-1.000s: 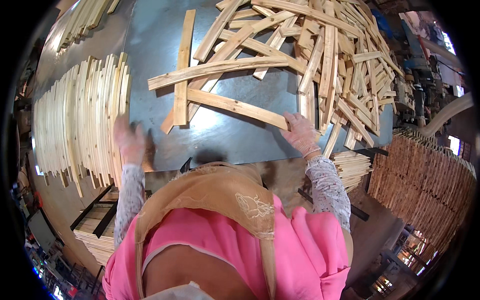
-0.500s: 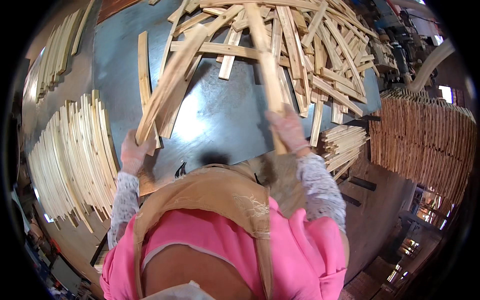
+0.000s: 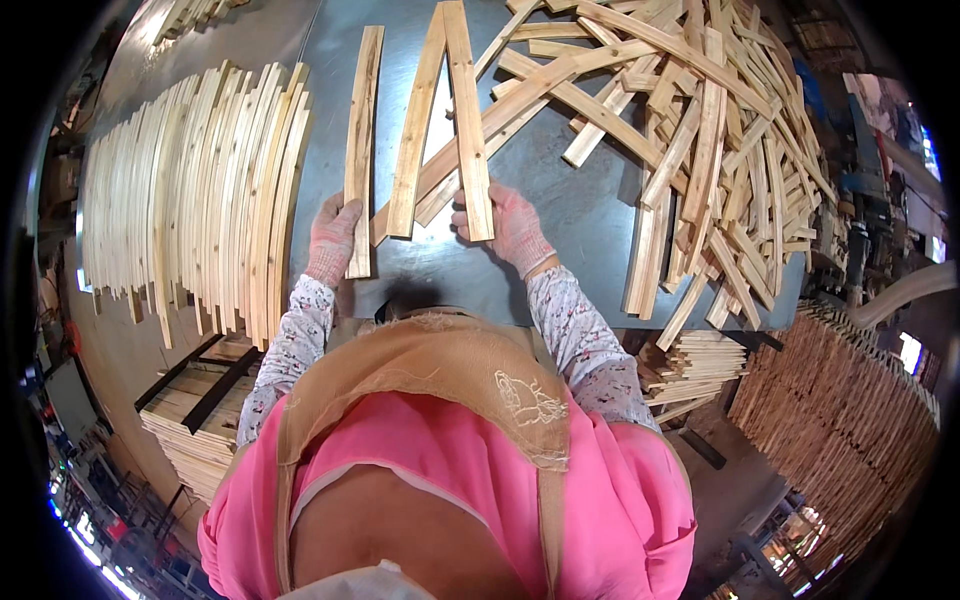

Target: The person repeatedly picks up thin wooden strips from a large pile on a metal table and arranges them into a neat, vertical stack. The person uses both hands to align the strips and occasionally lifts the growing stack to adjust its position on the table.

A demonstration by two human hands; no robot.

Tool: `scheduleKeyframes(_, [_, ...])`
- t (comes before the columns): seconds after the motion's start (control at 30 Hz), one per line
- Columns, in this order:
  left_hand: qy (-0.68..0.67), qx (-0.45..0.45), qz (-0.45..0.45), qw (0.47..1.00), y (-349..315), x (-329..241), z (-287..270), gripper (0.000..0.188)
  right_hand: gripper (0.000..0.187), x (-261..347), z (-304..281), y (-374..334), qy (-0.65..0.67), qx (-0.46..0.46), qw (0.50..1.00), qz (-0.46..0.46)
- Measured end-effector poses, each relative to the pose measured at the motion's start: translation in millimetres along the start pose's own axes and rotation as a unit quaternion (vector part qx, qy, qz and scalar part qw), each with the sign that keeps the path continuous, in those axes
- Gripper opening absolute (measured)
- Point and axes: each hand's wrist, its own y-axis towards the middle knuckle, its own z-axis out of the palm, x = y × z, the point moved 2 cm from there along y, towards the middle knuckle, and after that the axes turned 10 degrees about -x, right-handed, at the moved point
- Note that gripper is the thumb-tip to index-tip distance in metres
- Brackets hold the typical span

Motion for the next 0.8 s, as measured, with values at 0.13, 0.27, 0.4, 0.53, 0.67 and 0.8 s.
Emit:
scheduleKeyframes(0.13, [0.044, -0.012, 0.026, 0.999, 3.5, 12.6, -8.5, 0.057, 0.059, -13.0, -10.1, -9.4, -0.117, -0.055, 0.989, -0.074])
scheduleKeyframes(0.27, [0.073, -0.029, 0.066, 0.995, 0.3, -28.1, 9.5, 0.054, 0.065, -4.0, -10.4, -32.6, -0.180, -0.063, 0.972, -0.138])
scheduleKeyframes(0.4, [0.055, -0.033, 0.131, 0.989, 14.1, -109.1, 61.5, 0.053, 0.057, 1.1, -20.9, -43.1, -0.125, -0.068, 0.971, -0.192])
scheduleKeyframes(0.53, [0.044, 0.011, 0.318, 0.947, 90.4, -267.4, 163.5, 0.056, 0.058, 23.5, -26.3, -42.6, -0.094, -0.082, 0.970, -0.207])
scheduleKeyframes(0.67, [-0.247, 0.081, 0.295, 0.920, 179.0, -387.7, 226.0, 0.066, 0.056, 45.9, -25.4, -38.6, -0.082, -0.083, 0.966, -0.232])
scheduleKeyframes(0.8, [0.306, 0.030, 0.657, 0.688, 100.8, -324.8, 241.1, 0.084, 0.061, 85.5, -51.9, -66.9, -0.138, -0.105, 0.959, -0.225])
